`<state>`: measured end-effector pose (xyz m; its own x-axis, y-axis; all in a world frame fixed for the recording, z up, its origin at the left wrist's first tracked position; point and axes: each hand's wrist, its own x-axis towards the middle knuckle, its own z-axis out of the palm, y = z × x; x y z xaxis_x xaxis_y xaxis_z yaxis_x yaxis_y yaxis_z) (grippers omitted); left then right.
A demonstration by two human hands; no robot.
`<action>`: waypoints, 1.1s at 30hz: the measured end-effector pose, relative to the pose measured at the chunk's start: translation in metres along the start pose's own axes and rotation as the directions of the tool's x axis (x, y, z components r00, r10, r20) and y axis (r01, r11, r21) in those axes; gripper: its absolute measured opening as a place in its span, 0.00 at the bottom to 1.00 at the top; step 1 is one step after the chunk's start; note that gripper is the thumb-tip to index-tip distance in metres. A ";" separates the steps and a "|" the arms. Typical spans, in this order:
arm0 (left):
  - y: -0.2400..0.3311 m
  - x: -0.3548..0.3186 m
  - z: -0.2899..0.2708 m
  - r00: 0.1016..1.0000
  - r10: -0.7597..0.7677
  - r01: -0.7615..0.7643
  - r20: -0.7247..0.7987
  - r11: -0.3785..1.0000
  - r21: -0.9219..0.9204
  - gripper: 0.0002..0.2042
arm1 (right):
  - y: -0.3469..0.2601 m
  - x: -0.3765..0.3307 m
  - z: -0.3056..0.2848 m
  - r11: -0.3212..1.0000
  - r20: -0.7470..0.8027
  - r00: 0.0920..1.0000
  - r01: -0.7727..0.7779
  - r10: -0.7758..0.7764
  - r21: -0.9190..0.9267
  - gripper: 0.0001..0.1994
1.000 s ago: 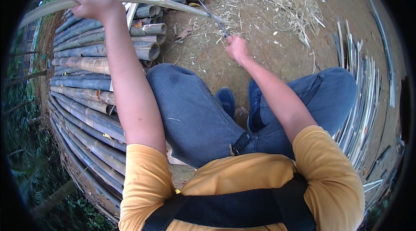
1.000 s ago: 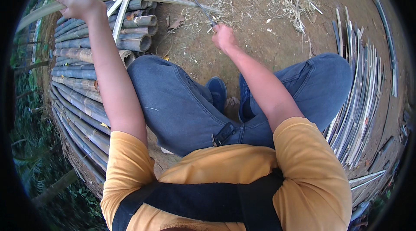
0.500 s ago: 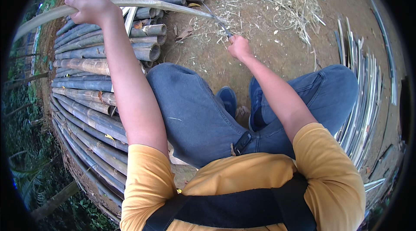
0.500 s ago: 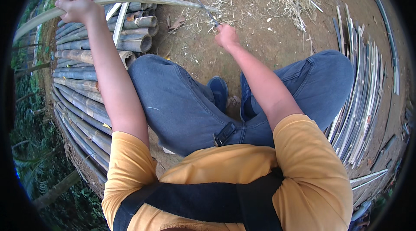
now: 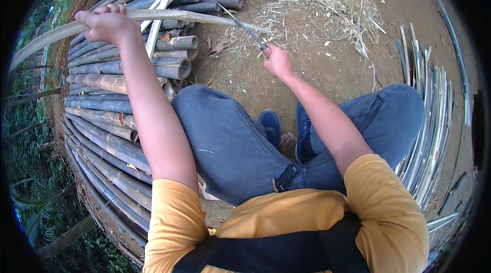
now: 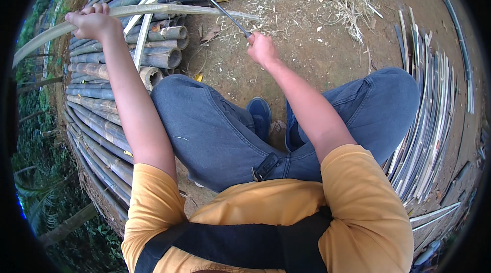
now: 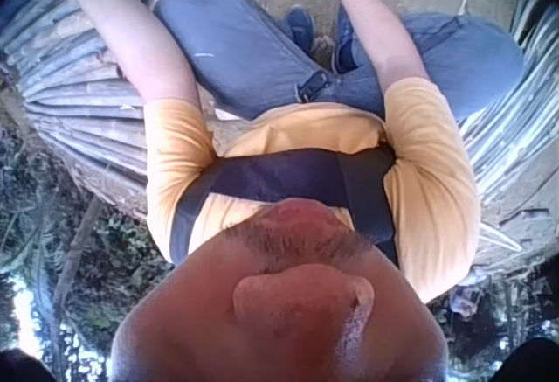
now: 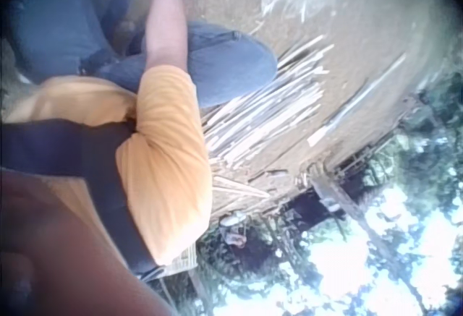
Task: The person scrapes a bamboo strip using a knife while sitting on a pile of bamboo poles.
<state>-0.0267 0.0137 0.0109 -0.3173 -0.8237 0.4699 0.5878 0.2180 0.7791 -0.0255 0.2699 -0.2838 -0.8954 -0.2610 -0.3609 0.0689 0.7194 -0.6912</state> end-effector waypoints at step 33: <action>-0.008 0.000 0.004 0.998 -0.055 0.056 -0.032 0.998 0.018 0.21 | 0.045 0.011 -0.003 0.979 -0.023 0.979 -0.204 0.205 0.025 0.11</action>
<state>-0.0337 0.0143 0.0063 -0.3255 -0.8506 0.4130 0.5559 0.1812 0.8113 -0.0333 0.3013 -0.3174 -0.8721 -0.0931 -0.4803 0.2614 0.7413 -0.6182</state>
